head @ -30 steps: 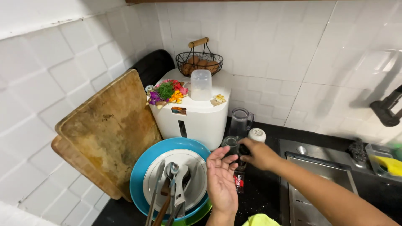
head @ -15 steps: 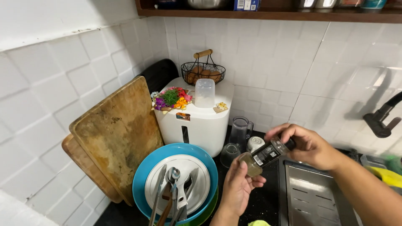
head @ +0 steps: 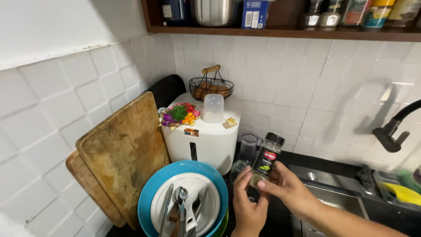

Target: Organizing kitchen spice jars and wiping down surfaces and a cutting board.

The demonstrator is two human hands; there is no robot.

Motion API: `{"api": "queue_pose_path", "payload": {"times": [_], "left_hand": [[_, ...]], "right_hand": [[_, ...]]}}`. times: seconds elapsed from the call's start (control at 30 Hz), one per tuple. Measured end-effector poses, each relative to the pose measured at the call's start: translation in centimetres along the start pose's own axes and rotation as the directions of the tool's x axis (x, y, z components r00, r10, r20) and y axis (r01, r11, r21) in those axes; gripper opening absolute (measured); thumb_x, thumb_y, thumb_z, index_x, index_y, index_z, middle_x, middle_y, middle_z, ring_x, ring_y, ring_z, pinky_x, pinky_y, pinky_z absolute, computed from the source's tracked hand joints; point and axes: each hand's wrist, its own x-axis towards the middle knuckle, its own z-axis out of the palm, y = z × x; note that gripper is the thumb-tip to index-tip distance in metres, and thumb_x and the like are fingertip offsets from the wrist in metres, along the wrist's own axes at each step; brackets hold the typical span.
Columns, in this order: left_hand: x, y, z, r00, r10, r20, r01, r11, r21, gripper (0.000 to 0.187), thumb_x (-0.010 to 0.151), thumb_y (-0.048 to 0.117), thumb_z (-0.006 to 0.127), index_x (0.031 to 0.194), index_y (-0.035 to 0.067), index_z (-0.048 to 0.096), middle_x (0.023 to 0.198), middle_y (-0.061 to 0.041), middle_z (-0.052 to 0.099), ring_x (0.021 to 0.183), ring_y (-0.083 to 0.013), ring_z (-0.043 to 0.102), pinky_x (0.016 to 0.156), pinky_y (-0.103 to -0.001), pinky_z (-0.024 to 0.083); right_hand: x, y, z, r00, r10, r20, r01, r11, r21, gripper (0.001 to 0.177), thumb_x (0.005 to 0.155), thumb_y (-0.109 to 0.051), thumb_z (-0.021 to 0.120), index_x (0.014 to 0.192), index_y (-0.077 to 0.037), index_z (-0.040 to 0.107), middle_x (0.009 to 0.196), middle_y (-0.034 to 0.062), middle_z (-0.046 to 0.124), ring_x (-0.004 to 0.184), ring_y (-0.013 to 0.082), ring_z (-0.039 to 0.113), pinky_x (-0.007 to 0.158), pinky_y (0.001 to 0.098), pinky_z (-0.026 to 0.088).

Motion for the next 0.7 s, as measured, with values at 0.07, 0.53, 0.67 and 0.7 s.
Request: {"api": "queue_pose_path", "payload": {"times": [0.07, 0.53, 0.67, 0.7], "left_hand": [[1.4, 1.6, -0.9, 1.0, -0.013, 0.022, 0.014, 0.999, -0.033, 0.071, 0.087, 0.003, 0.081, 0.145, 0.002, 0.041, 0.153, -0.023, 0.044, 0.139, -0.0378, 0.055, 0.113, -0.046, 0.049], [2.7, 0.9, -1.8, 0.944, -0.313, 0.105, 0.317, 0.948, -0.025, 0.062, 0.082, 0.013, 0.08, 0.135, 0.002, 0.052, 0.155, -0.032, 0.027, 0.134, -0.0391, 0.051, 0.104, -0.05, 0.051], [2.6, 0.2, -1.7, 0.939, -0.296, 0.177, 0.302, 0.953, -0.006, 0.06, 0.083, 0.014, 0.08, 0.135, 0.002, 0.053, 0.149, -0.033, 0.035, 0.14, -0.0405, 0.04, 0.103, -0.05, 0.051], [2.5, 0.2, -1.8, 0.934, -0.297, 0.201, 0.303, 0.953, 0.001, 0.06, 0.083, 0.014, 0.079, 0.135, 0.001, 0.053, 0.147, -0.033, 0.037, 0.143, -0.0409, 0.037, 0.104, -0.05, 0.051]], "right_hand": [[1.4, -1.5, -0.8, 1.0, -0.024, -0.003, 0.023, 0.998, -0.057, 0.055, 0.085, -0.011, 0.074, 0.136, -0.005, 0.054, 0.12, 0.0112, 0.07, 0.109, 0.0201, 0.066, 0.091, 0.036, 0.056], [21.5, -25.8, -15.4, 0.432, -0.896, 0.103, 0.139, -0.047, -0.989, 0.05, 0.094, -0.012, 0.083, 0.131, 0.009, 0.058, 0.12, 0.0259, 0.067, 0.11, 0.0422, 0.067, 0.092, 0.0483, 0.054], [24.6, -25.8, -17.2, 0.555, -0.83, -0.057, -0.051, 0.034, -0.998, 0.052, 0.094, -0.023, 0.084, 0.13, 0.007, 0.061, 0.113, 0.0283, 0.07, 0.106, 0.0446, 0.066, 0.09, 0.0512, 0.052], [25.6, -25.7, -18.0, 0.574, -0.817, -0.058, -0.109, -0.006, -0.994, 0.057, 0.095, -0.027, 0.085, 0.133, 0.007, 0.061, 0.111, 0.0303, 0.07, 0.102, 0.0463, 0.066, 0.087, 0.0528, 0.052]]}}
